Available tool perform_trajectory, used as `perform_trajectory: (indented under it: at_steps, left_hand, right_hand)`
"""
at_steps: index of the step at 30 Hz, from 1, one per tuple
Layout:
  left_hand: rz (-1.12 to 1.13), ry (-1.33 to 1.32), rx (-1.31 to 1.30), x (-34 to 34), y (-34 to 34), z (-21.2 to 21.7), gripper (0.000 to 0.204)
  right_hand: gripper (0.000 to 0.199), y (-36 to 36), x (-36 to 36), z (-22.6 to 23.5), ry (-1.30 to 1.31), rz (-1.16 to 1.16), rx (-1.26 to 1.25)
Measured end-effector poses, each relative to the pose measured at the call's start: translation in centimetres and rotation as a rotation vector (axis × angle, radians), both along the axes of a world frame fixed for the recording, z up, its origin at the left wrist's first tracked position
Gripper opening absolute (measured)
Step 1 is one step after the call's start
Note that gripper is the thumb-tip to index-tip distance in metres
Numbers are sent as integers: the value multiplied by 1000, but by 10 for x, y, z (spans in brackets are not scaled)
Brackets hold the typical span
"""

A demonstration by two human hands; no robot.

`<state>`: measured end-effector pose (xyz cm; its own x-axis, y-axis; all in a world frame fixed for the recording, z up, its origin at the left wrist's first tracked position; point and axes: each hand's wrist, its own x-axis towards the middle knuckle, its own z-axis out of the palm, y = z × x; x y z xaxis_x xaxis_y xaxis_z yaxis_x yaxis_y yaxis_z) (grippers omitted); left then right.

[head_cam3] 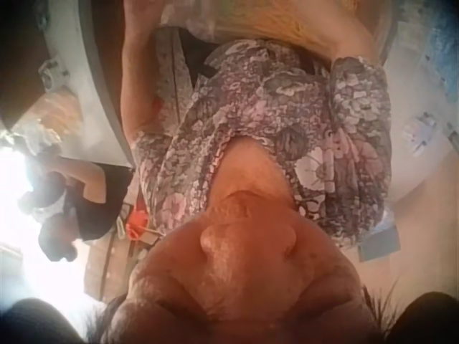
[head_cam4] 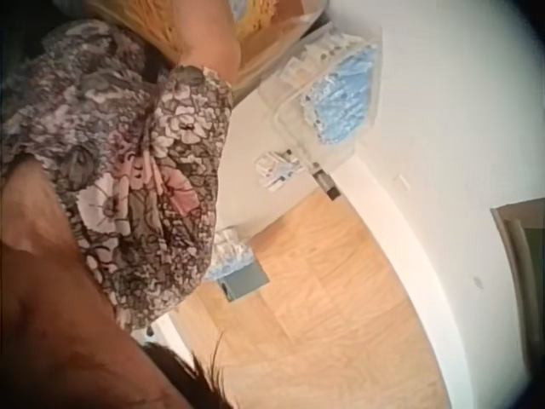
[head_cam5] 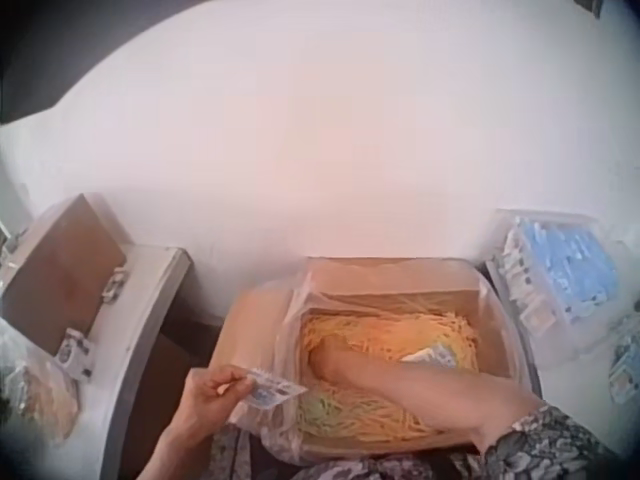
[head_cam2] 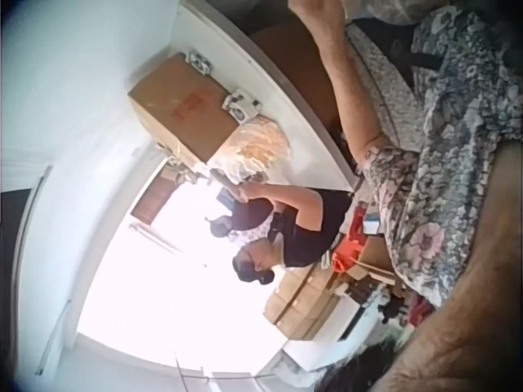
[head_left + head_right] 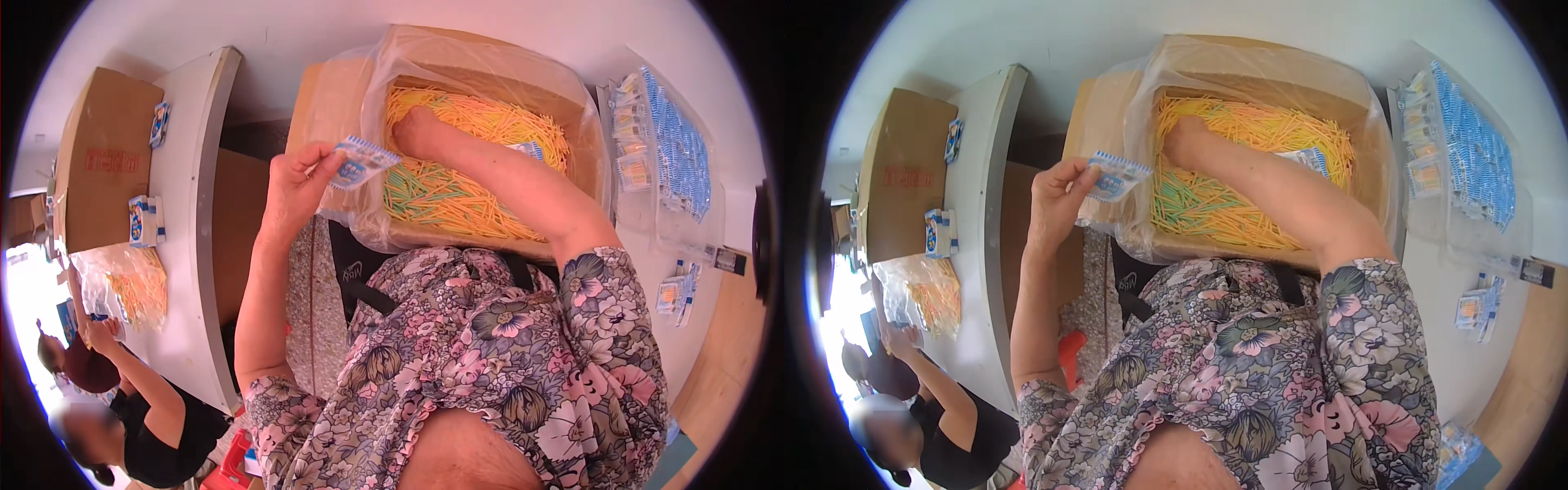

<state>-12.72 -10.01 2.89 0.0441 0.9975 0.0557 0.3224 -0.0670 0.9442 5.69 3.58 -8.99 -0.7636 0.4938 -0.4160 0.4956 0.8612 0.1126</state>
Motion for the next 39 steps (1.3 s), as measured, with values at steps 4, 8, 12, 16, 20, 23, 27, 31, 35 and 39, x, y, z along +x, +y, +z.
perform_trajectory:
  at_steps: [4, 8, 12, 16, 20, 23, 27, 31, 35, 39]
  left_hand:
    - [-121, 111, -15, 1, -8, 5, 9]
    - [-286, 360, 145, 30, -3, 13, 3]
    - [-367, 672, 597, 69, 20, -8, 6]
    - [-602, 494, 235, 94, 45, -51, 6]
    - [-691, 372, 121, 115, 46, -53, 4]
    - [-571, 68, 90, 127, 35, -55, 5]
    - [-533, -147, -96, 142, 31, -60, 9]
    - [-486, -287, -151, 151, 28, -69, 11]
    - [-412, -391, -196, 160, 29, -74, 11]
    - [-420, -264, -117, 166, 34, -77, 11]
  right_hand:
    - [19, 7, 21, 23, -15, -26, -62]
    - [19, 15, 56, 45, -2, -55, -146]
    - [20, -20, 64, 116, 36, -164, -215]
    - [19, -40, 85, 123, 153, -112, -325]
    - [23, -40, 115, 127, 318, -247, -478]
    - [32, -52, 143, 122, 947, -536, -740]
    - [37, -71, 155, 99, 1205, -882, -840]
    - [35, -81, 163, 91, 1474, -1099, -803]
    - [35, -95, 144, 80, 1893, -1201, -758]
    - [40, -105, 139, 71, 1958, -1329, -1143]
